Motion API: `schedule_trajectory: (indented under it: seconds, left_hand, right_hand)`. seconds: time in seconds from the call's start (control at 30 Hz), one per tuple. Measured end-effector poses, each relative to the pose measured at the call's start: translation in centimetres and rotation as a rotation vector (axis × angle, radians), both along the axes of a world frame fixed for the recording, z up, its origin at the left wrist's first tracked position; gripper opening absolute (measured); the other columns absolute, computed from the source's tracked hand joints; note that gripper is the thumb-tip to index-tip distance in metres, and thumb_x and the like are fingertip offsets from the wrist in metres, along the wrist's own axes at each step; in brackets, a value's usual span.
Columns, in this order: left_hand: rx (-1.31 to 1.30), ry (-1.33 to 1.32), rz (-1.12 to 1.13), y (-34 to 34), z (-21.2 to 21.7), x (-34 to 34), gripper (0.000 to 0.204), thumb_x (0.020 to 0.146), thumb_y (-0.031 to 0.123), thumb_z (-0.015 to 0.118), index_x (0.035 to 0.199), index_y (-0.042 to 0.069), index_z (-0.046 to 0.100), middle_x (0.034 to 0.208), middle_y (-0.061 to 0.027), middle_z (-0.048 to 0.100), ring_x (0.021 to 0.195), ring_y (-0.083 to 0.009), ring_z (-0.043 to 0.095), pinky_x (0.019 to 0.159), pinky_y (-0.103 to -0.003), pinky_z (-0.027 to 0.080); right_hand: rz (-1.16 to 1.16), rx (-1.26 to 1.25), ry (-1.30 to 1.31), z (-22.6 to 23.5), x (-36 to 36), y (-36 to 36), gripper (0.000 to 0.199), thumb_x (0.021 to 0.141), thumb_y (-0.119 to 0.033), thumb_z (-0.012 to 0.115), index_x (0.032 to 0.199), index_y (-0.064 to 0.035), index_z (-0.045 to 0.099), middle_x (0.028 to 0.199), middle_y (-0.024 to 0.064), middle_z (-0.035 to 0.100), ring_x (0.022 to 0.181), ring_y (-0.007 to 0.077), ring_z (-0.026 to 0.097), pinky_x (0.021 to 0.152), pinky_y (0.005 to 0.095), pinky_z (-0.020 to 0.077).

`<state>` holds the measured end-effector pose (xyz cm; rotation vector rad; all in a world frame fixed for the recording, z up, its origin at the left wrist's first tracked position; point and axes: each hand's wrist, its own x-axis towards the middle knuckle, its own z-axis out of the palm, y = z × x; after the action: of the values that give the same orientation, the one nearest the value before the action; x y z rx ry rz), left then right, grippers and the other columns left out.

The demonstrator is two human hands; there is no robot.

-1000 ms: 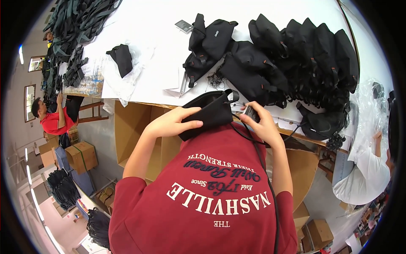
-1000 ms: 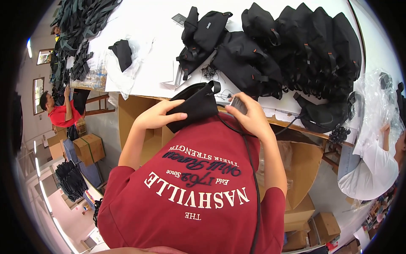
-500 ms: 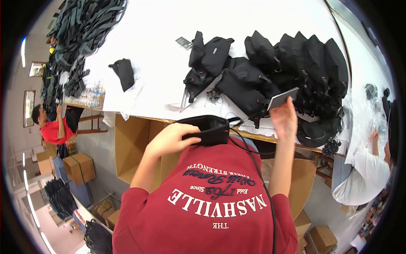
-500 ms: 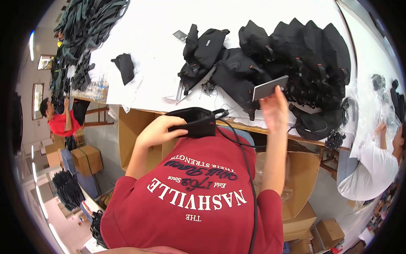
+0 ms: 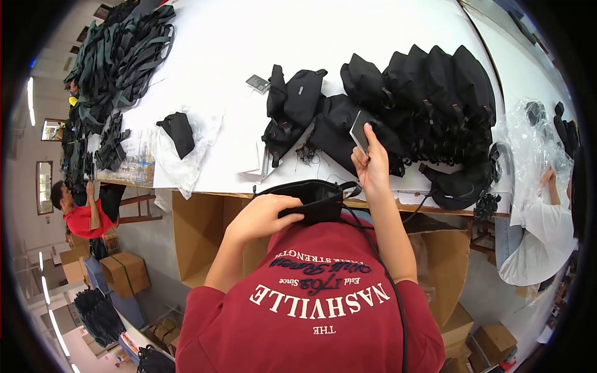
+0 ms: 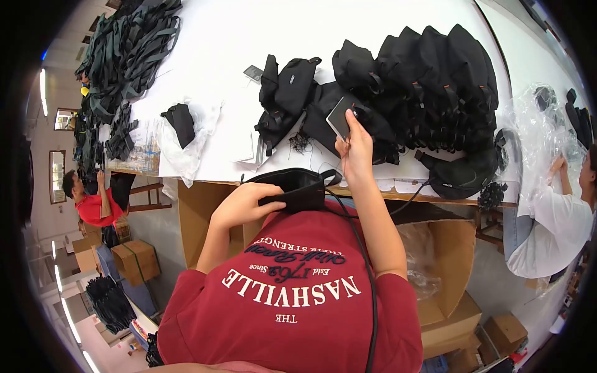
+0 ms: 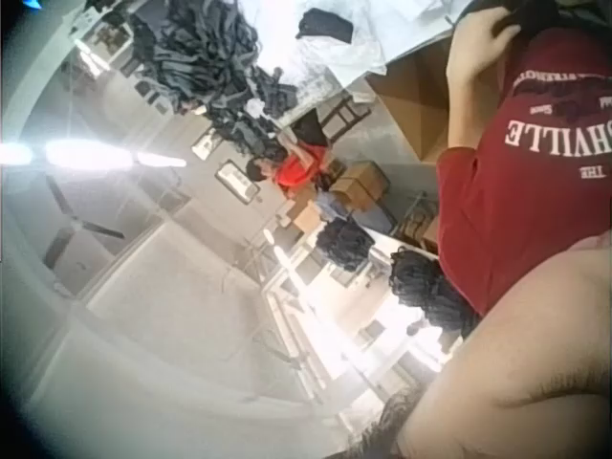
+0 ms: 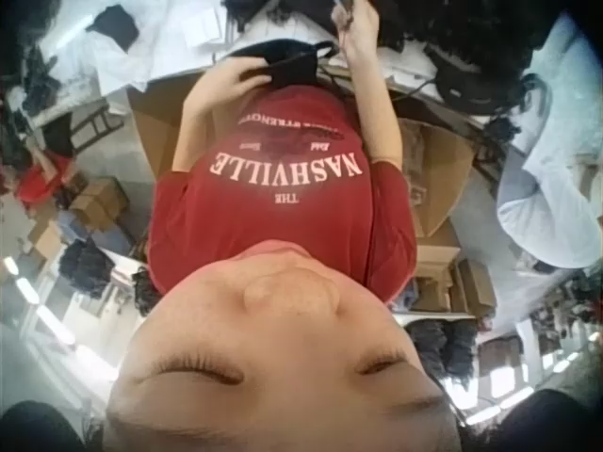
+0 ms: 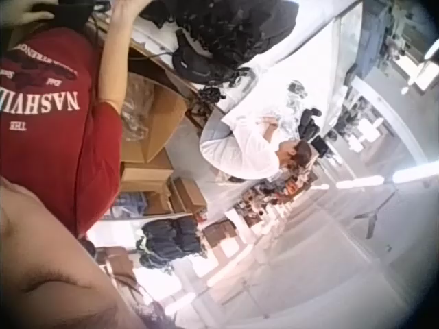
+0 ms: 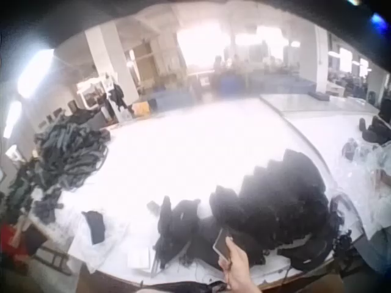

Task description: The recorder is assembling or packaging small black textile components, possibly for bags or pouches, by inserting small white tags and silica gel packets.

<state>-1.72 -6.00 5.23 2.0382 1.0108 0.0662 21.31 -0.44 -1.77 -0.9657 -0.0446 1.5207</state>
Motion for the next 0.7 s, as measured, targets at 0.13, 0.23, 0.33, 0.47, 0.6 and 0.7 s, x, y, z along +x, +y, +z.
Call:
schedule_trajectory:
  seconds: [0.13, 0.23, 0.33, 0.47, 0.6, 0.7]
  left_hand:
    - [-0.073, 0.039, 0.197, 0.4, 0.4, 0.2, 0.028, 0.082, 0.023, 0.064, 0.102, 0.005, 0.055, 0.085, -0.0157, 0.065, 0.08, -0.0352, 0.061, 0.068, -0.04, 0.047]
    - [-0.044, 0.101, 0.214, 0.8, 0.0, 0.3, 0.025, 0.079, 0.022, 0.067, 0.094, 0.004, 0.058, 0.087, -0.0138, 0.065, 0.081, -0.0324, 0.061, 0.069, -0.039, 0.047]
    - [0.25, -0.022, 0.177, 0.7, -1.9, 0.8, 0.02, 0.077, 0.018, 0.068, 0.088, 0.003, 0.059, 0.094, -0.0107, 0.063, 0.085, -0.0294, 0.061, 0.07, -0.037, 0.047]
    - [0.604, -0.18, 0.104, 0.7, -2.9, 2.7, 0.02, 0.069, 0.01, 0.071, 0.084, 0.004, 0.059, 0.111, -0.0093, 0.056, 0.105, -0.0295, 0.054, 0.089, -0.039, 0.044]
    - [0.527, -0.123, -0.032, 0.3, -4.9, 2.3, 0.018, 0.071, 0.014, 0.071, 0.083, 0.006, 0.06, 0.091, -0.0064, 0.058, 0.093, -0.0248, 0.055, 0.088, -0.037, 0.042]
    - [0.378, -0.133, 0.029, 0.5, -5.4, 1.3, 0.017, 0.073, 0.017, 0.07, 0.084, 0.008, 0.061, 0.077, -0.0038, 0.056, 0.08, -0.0218, 0.054, 0.08, -0.034, 0.041]
  right_hand:
    - [0.016, 0.25, -0.479, 0.5, 0.9, 0.1, 0.025, 0.087, -0.025, 0.066, 0.072, -0.0075, 0.058, 0.046, -0.0084, 0.038, 0.038, 0.0009, 0.03, 0.038, 0.0211, 0.0202]
    - [0.22, 0.362, -0.822, 2.5, 0.9, -0.4, 0.035, 0.083, -0.019, 0.07, 0.058, -0.0072, 0.05, 0.048, -0.0087, 0.034, 0.044, 0.0001, 0.024, 0.041, 0.0228, 0.0169]
    - [0.613, 0.558, -1.3, 3.9, 0.5, -0.7, 0.037, 0.075, -0.021, 0.075, 0.058, 0.0006, 0.051, 0.044, 0.0017, 0.033, 0.042, 0.0061, 0.031, 0.042, 0.0279, 0.0231]
    - [1.157, 0.665, -1.653, 2.8, -0.1, -1.7, 0.027, 0.071, -0.033, 0.072, 0.072, -0.006, 0.072, 0.057, 0.0124, 0.061, 0.058, 0.0286, 0.062, 0.057, 0.0367, 0.0488]
    - [1.215, 0.695, -1.661, 1.8, -0.1, -2.7, 0.029, 0.075, -0.034, 0.069, 0.076, -0.0051, 0.072, 0.056, 0.0122, 0.06, 0.055, 0.026, 0.062, 0.055, 0.0348, 0.0479]
    - [1.367, 0.401, -1.35, 3.4, 0.6, -2.2, 0.039, 0.073, -0.044, 0.07, 0.074, -0.0056, 0.073, 0.057, 0.0125, 0.061, 0.056, 0.0274, 0.062, 0.059, 0.0342, 0.0492]
